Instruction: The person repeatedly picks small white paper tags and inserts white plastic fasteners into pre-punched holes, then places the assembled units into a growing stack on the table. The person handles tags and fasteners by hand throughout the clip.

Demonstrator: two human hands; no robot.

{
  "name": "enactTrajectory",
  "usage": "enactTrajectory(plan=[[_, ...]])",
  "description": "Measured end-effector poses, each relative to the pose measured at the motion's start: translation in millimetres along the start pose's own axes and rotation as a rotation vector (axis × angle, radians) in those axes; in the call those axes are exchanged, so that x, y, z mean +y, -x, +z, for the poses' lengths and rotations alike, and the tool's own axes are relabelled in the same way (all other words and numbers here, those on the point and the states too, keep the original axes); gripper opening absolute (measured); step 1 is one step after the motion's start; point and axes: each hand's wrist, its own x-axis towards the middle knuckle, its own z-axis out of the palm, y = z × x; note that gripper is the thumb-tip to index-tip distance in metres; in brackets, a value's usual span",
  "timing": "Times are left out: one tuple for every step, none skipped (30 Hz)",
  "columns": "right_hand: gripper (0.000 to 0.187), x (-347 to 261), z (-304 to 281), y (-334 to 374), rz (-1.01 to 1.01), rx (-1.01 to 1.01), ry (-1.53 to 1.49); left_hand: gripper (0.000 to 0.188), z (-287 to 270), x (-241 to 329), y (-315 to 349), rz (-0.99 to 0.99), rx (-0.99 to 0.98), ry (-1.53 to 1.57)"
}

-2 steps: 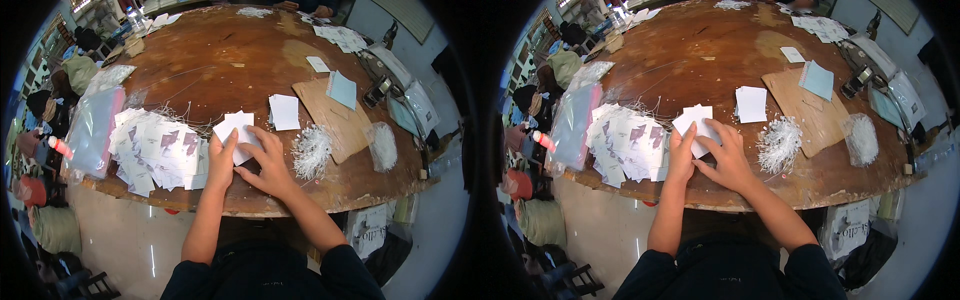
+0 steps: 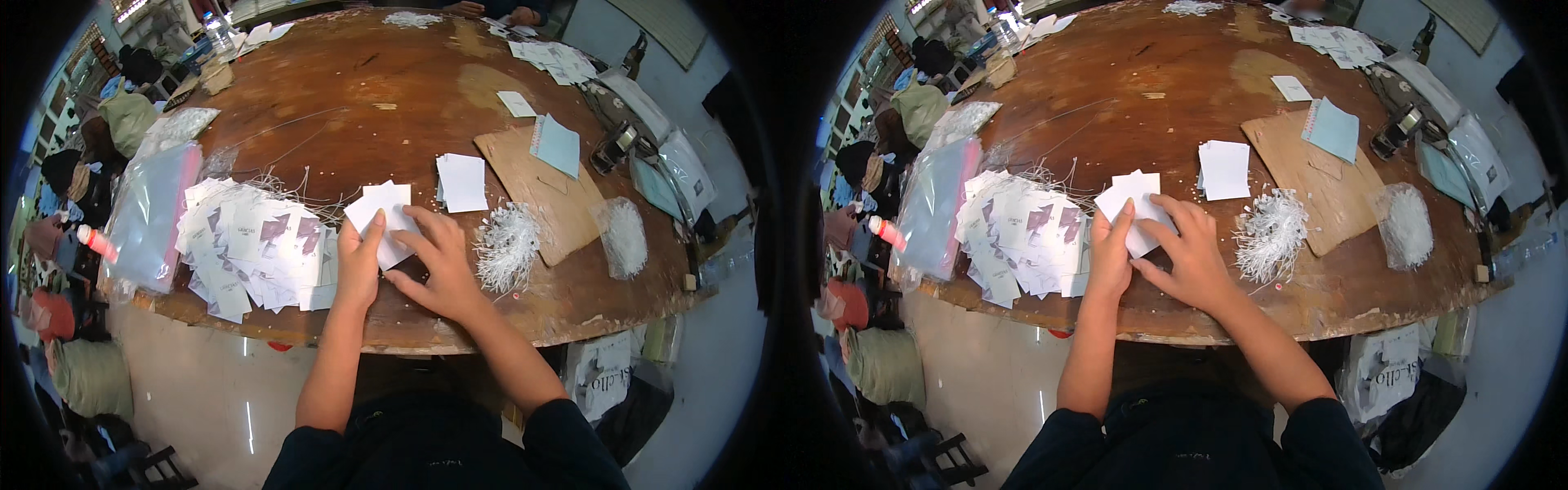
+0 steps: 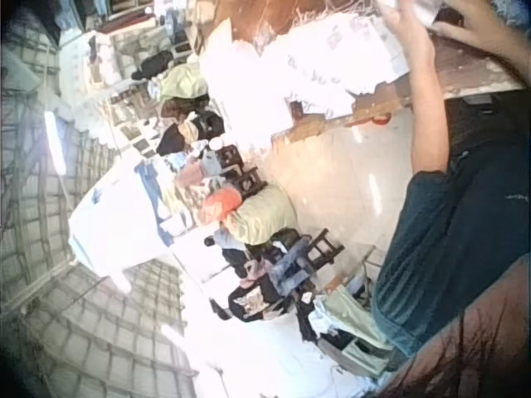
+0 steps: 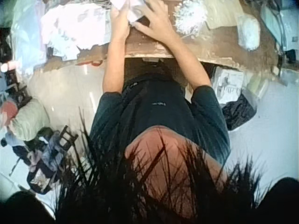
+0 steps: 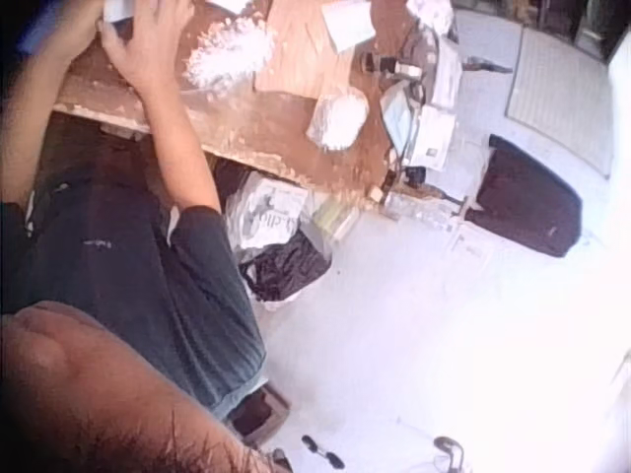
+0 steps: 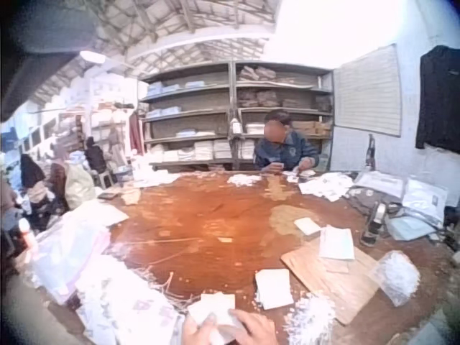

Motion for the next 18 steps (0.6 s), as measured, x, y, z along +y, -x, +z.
enactTrajectory(plan=[[0.048,4.9,-5.3,1.1,0.011,-0.03,0.043,0.037,0.2,0.4,-0.4,0.006,-0.001,0.003],[0.038,11.9,-10.8,1.7,0.027,0.042,0.098,0.037,0.4,0.8,0.4,0.018,0.007,0.007],[0.034,21.0,-17.9,2.0,0.046,0.095,0.164,0.037,0.6,1.5,0.8,0.035,0.011,0.014],[0.03,31.7,-25.9,2.4,0.091,0.102,0.248,0.037,0.8,2.5,1.5,0.04,0.03,-0.016],[0.021,43.3,-34.3,2.7,0.154,0.102,0.339,0.037,0.9,3.5,2.3,0.038,0.036,-0.03],[0.019,52.8,-44.2,6.1,0.198,0.066,0.449,0.038,0.9,4.8,2.1,0.036,0.04,-0.044],[0.018,60.7,-50.8,9.9,0.209,0.055,0.508,0.038,0.8,5.5,3.3,0.027,0.054,-0.06],[0.017,71.1,-54.4,8.6,0.226,0.05,0.569,0.038,1.7,6.4,-0.4,0.034,0.045,-0.074],[0.016,77.2,-56.8,11.2,0.279,0.02,0.631,0.038,1.9,6.6,-0.1,0.022,0.05,-0.091],[0.012,81.6,-57.4,14.0,0.306,0.004,0.618,0.038,2.0,6.5,0.1,0.018,0.052,-0.105],[0.011,84.8,-56.2,15.9,0.282,0.001,0.63,0.038,2.0,6.4,0.4,0.015,0.037,-0.106],[0.01,87.5,-53.3,16.7,0.268,-0.006,0.638,0.038,1.7,6.4,0.6,0.019,0.018,-0.105],[0.009,89.3,-50.1,17.2,0.239,-0.005,0.641,0.038,1.1,6.5,1.2,0.024,0.0,-0.106],[0.008,90.3,-47.3,17.9,0.261,-0.03,0.677,0.038,0.4,6.7,2.4,0.017,0.004,-0.096],[0.008,91.3,-44.7,18.1,0.267,-0.047,0.709,0.038,-0.2,6.7,3.6,0.012,0.009,-0.087],[0.008,92.3,-42.6,18.0,0.282,-0.07,0.74,0.038,-0.8,6.9,4.7,0.008,0.013,-0.076],[0.008,93.4,-41.1,17.8,0.259,-0.055,0.741,0.038,-1.6,7.2,5.6,-0.002,0.009,-0.066],[0.008,94.1,-40.3,18.0,0.245,-0.049,0.74,0.038,-2.2,7.4,6.9,-0.014,0.006,-0.054]])
